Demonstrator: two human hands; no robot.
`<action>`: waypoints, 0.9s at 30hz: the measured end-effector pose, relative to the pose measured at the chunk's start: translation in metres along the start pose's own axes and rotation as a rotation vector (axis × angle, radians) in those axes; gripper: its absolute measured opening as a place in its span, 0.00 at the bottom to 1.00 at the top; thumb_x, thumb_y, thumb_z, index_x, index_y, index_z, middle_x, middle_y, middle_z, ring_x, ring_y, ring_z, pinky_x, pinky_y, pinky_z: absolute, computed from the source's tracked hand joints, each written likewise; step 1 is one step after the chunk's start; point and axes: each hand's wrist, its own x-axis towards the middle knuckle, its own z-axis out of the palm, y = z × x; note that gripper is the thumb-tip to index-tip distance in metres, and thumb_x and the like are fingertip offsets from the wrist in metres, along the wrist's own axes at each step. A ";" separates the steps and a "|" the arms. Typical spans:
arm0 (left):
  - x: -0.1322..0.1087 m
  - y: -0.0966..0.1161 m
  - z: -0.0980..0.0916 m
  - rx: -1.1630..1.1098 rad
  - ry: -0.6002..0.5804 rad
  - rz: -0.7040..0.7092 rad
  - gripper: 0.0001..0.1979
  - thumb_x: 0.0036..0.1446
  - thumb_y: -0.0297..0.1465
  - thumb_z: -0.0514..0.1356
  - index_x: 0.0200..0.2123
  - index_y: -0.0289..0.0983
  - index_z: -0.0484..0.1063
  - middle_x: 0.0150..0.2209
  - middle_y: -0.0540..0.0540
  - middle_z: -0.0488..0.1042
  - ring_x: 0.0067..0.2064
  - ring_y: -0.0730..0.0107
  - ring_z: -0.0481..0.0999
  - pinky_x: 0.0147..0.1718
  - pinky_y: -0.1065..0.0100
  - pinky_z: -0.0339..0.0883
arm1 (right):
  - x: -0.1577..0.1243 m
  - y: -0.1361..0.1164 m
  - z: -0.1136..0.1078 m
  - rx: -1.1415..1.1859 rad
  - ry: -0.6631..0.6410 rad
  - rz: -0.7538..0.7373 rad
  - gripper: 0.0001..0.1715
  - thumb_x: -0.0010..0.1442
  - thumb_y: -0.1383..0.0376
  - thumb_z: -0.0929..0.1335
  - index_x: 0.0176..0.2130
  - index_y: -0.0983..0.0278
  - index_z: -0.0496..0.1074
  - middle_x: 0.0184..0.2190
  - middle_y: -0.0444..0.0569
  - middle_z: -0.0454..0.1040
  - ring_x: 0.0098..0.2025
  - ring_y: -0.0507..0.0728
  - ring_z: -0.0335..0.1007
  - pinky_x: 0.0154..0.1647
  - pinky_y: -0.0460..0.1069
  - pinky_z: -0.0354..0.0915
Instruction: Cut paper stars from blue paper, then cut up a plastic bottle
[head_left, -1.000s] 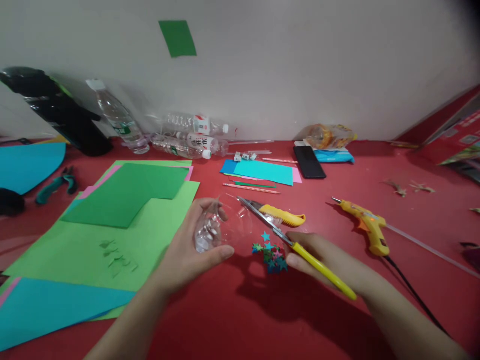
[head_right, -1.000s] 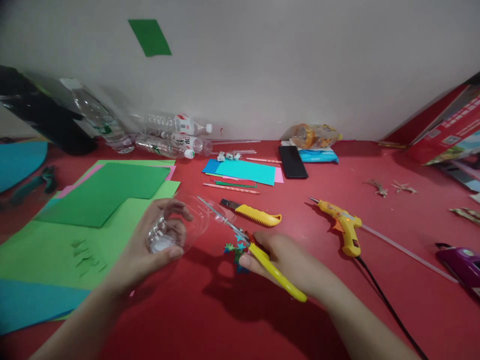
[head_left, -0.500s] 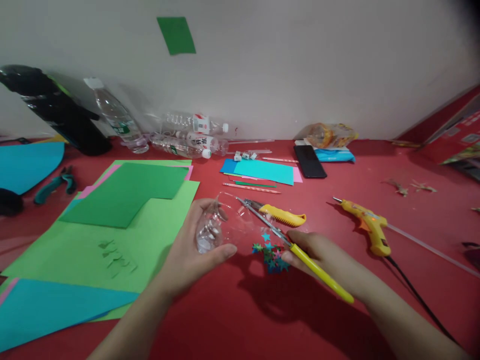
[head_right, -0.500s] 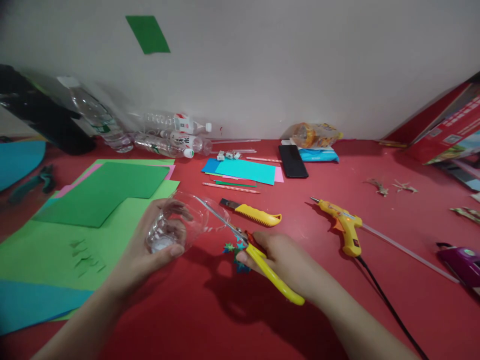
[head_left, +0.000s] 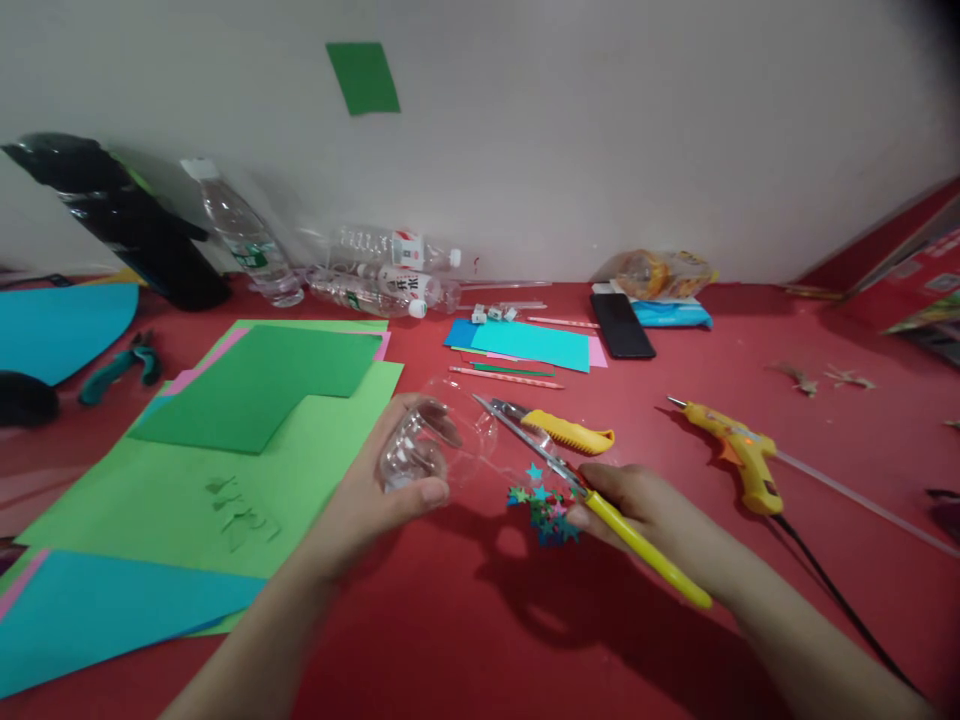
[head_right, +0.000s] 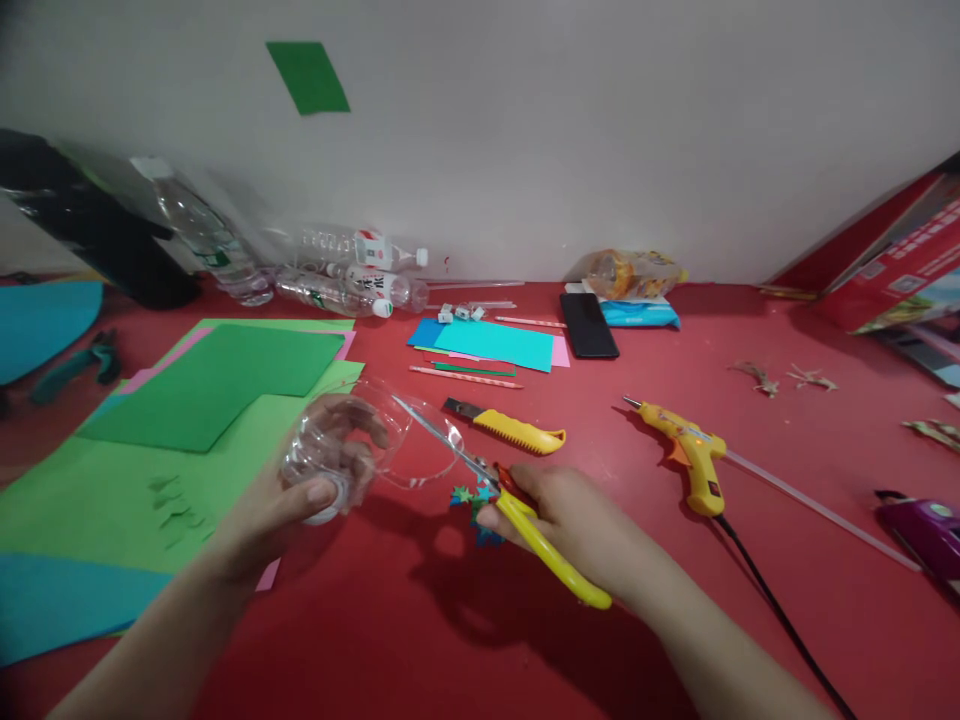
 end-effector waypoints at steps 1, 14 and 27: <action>0.000 -0.003 -0.002 -0.018 -0.026 -0.003 0.30 0.45 0.42 0.69 0.51 0.44 0.63 0.45 0.45 0.69 0.31 0.74 0.66 0.26 0.72 0.59 | -0.001 0.000 0.000 -0.006 -0.006 -0.003 0.24 0.62 0.45 0.61 0.27 0.61 0.58 0.21 0.41 0.59 0.23 0.51 0.53 0.24 0.47 0.51; 0.002 -0.008 0.000 -0.095 -0.159 -0.027 0.28 0.47 0.43 0.67 0.51 0.44 0.64 0.44 0.45 0.67 0.28 0.77 0.66 0.22 0.73 0.58 | -0.002 -0.005 -0.002 0.058 -0.026 0.019 0.26 0.61 0.45 0.62 0.25 0.62 0.57 0.21 0.40 0.55 0.25 0.51 0.50 0.24 0.47 0.48; 0.005 -0.011 0.000 0.011 0.072 0.077 0.23 0.55 0.41 0.63 0.52 0.45 0.63 0.50 0.42 0.72 0.42 0.59 0.77 0.42 0.58 0.70 | 0.001 -0.005 0.008 0.165 0.038 0.041 0.29 0.61 0.41 0.59 0.24 0.61 0.56 0.21 0.38 0.50 0.23 0.50 0.46 0.21 0.46 0.46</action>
